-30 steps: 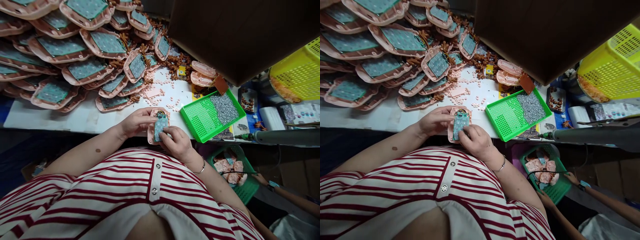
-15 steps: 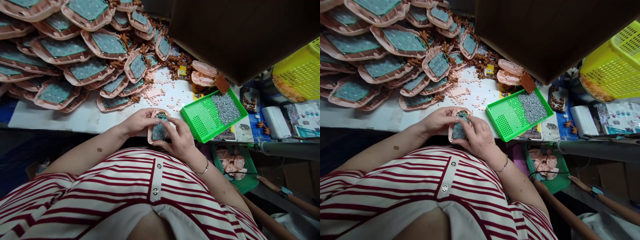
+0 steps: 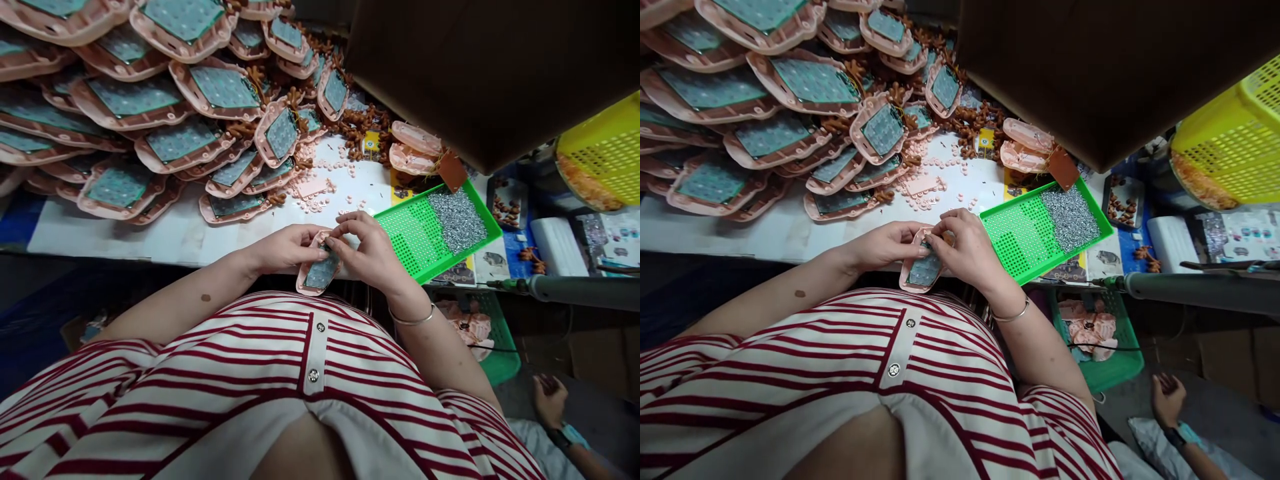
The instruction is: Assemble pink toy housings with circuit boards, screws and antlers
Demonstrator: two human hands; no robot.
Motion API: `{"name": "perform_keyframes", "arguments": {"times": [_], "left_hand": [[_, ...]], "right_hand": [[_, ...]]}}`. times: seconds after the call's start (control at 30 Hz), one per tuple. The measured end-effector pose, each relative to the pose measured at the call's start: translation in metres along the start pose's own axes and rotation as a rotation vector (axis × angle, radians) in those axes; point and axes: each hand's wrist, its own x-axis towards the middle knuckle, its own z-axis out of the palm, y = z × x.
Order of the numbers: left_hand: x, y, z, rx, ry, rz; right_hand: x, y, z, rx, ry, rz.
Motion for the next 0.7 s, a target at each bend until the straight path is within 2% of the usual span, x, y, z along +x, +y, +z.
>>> {"name": "perform_keyframes", "arguments": {"times": [0.23,0.43,0.57,0.7], "left_hand": [[-0.003,0.004,0.003,-0.071,-0.027,-0.046],[-0.003,0.004,-0.001,0.003,-0.078,-0.104],[-0.004,0.001,-0.002,0.009,-0.057,-0.084],[-0.003,-0.001,0.0,-0.062,-0.024,-0.073]], "right_hand": [[0.006,-0.001,-0.005,0.122,-0.087,0.065],[0.01,-0.009,-0.009,0.134,-0.094,0.189],[0.008,-0.011,-0.01,0.149,-0.065,0.261],[0.006,-0.012,-0.01,0.104,-0.051,0.257]]}}
